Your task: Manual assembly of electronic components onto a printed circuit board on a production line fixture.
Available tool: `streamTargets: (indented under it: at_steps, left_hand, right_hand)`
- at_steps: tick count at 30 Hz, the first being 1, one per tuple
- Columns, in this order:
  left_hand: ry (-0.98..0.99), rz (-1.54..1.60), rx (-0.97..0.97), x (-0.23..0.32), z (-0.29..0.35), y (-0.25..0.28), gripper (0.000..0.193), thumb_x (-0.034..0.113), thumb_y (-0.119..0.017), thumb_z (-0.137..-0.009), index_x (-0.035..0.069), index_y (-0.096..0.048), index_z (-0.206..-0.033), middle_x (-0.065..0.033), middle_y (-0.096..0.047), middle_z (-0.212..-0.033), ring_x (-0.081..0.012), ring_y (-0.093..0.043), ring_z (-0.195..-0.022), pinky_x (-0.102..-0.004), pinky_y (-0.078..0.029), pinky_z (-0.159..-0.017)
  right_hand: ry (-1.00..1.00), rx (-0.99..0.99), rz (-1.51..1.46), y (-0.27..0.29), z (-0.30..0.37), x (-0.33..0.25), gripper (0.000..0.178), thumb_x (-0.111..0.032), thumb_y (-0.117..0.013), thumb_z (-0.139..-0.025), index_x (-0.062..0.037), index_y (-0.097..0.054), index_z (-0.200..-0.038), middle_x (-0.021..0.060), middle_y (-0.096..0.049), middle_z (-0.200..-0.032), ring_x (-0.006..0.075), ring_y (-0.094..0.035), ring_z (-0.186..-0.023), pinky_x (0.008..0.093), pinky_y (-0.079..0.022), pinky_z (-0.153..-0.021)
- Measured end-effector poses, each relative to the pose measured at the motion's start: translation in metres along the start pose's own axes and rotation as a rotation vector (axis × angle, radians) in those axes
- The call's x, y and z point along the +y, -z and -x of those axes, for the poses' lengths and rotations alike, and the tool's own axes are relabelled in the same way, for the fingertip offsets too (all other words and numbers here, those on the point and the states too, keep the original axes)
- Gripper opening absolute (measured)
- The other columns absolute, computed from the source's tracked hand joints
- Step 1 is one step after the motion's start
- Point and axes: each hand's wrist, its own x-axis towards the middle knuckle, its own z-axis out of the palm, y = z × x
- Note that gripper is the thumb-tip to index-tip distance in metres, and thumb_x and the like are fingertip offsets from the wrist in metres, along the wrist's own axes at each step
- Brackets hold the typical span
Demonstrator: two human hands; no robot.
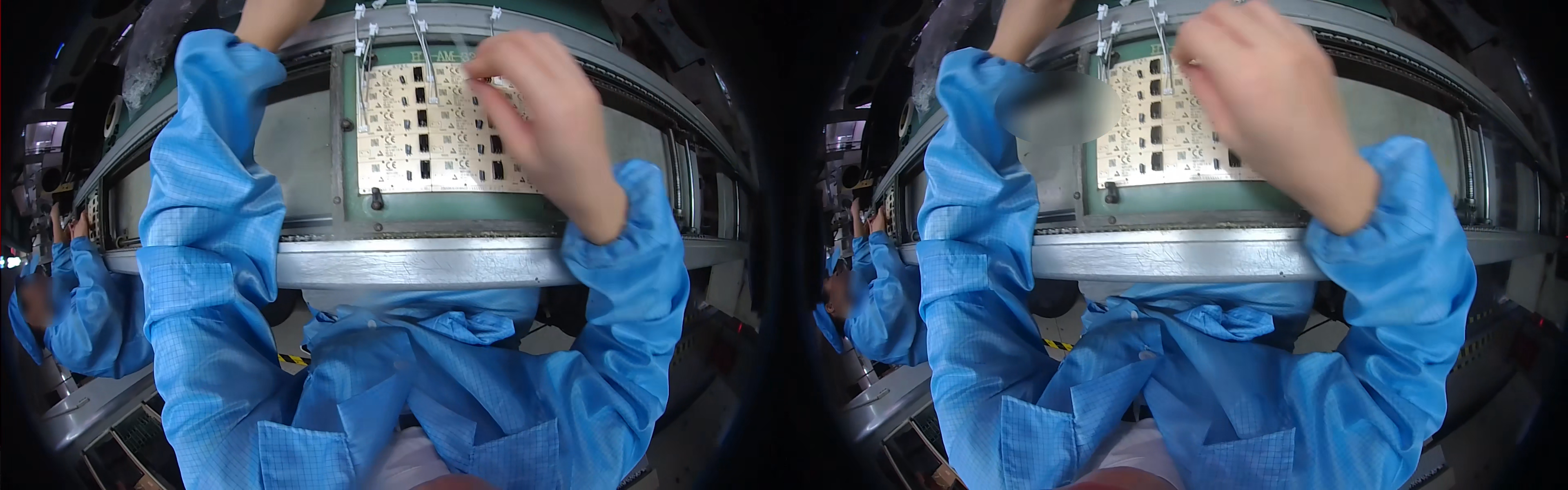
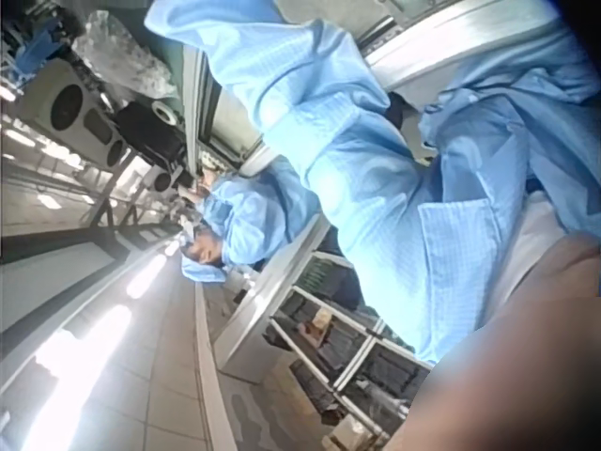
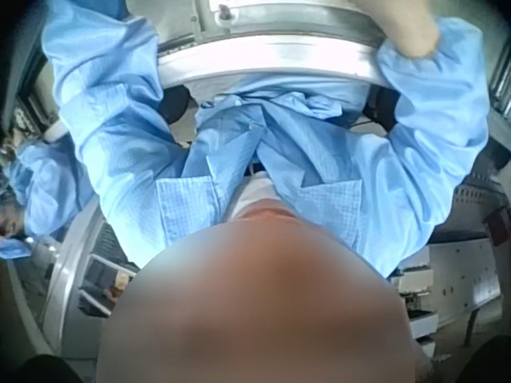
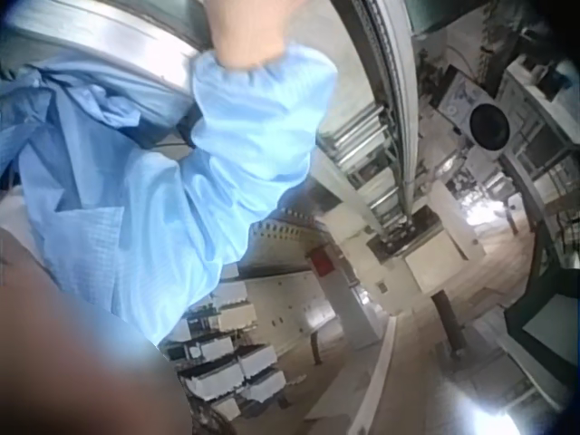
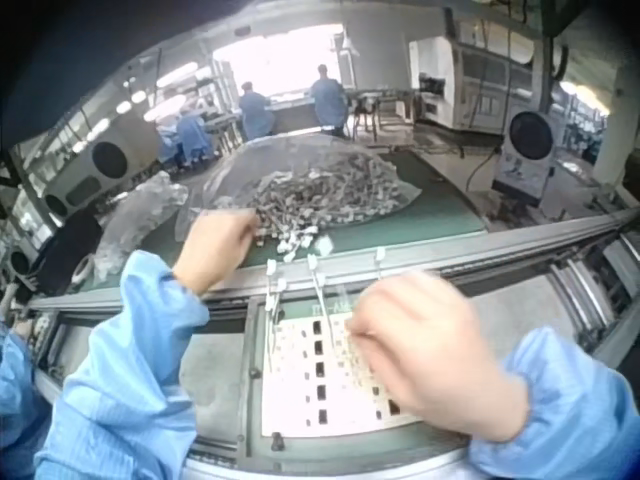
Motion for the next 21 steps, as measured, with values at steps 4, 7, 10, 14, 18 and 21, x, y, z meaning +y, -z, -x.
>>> streamTargets:
  at_steps: [4,7,10,14,18,21]
  left_hand:
    - [0.501,0.708,0.009,0.033,0.0,0.028,0.016,0.011,-0.07,-0.09,-0.001,-0.073,-0.1,-0.012,-0.075,-0.083,-0.0202,-0.073,-0.08,-0.0338,-0.056,-0.073]
    - [0.427,1.021,0.102,0.031,0.011,0.033,0.016,0.008,-0.069,-0.095,-0.005,-0.071,-0.104,-0.009,-0.074,-0.091,-0.0149,-0.071,-0.087,-0.0279,-0.056,-0.08]
    - [0.382,1.149,0.168,0.039,0.029,0.05,0.014,0.002,-0.066,-0.096,-0.006,-0.067,-0.107,-0.0108,-0.074,-0.098,-0.0162,-0.071,-0.092,-0.0273,-0.056,-0.085]
    - [0.316,1.61,0.149,0.027,0.037,0.032,0.014,0.003,-0.067,-0.096,-0.006,-0.067,-0.106,-0.0106,-0.075,-0.099,-0.0159,-0.071,-0.093,-0.0271,-0.056,-0.084]
    - [0.675,1.384,0.299,0.003,0.009,0.011,0.02,0.011,-0.066,-0.097,-0.004,-0.068,-0.109,-0.0103,-0.075,-0.102,-0.0191,-0.071,-0.092,-0.0297,-0.054,-0.079]
    - [0.496,1.066,0.374,-0.014,-0.017,0.01,0.02,0.011,-0.065,-0.096,-0.004,-0.068,-0.11,-0.0109,-0.075,-0.099,-0.0207,-0.071,-0.09,-0.0324,-0.054,-0.077]
  right_hand:
    - [-0.145,-0.199,-0.08,-0.027,0.01,-0.008,0.01,-0.005,-0.073,-0.086,-0.0033,-0.067,-0.094,0.0052,-0.066,-0.097,0.0265,-0.061,-0.092,0.0363,-0.044,-0.084]
    - [-0.208,-0.228,-0.117,-0.024,0.018,-0.007,0.008,-0.008,-0.074,-0.086,-0.0046,-0.07,-0.091,0.0017,-0.066,-0.097,0.0234,-0.059,-0.092,0.0356,-0.039,-0.088]
    - [-0.265,-0.263,-0.172,-0.024,0.02,-0.003,0.006,-0.009,-0.075,-0.086,-0.0052,-0.072,-0.09,0.0001,-0.065,-0.096,0.0214,-0.058,-0.09,0.0355,-0.039,-0.088]
    - [-0.28,-0.278,-0.123,-0.027,0.018,-0.009,0.007,-0.01,-0.076,-0.086,-0.006,-0.073,-0.091,-0.0007,-0.064,-0.094,0.0202,-0.057,-0.089,0.0359,-0.037,-0.09]
    - [-0.219,-0.275,-0.03,-0.026,0.018,-0.013,0.006,-0.009,-0.076,-0.086,-0.0077,-0.073,-0.091,-0.0009,-0.062,-0.094,0.0202,-0.057,-0.092,0.0375,-0.034,-0.094]
    - [-0.2,-0.267,0.003,-0.024,0.018,-0.013,0.007,-0.009,-0.076,-0.085,-0.0085,-0.073,-0.091,-0.0009,-0.062,-0.094,0.0204,-0.057,-0.094,0.0376,-0.033,-0.095]
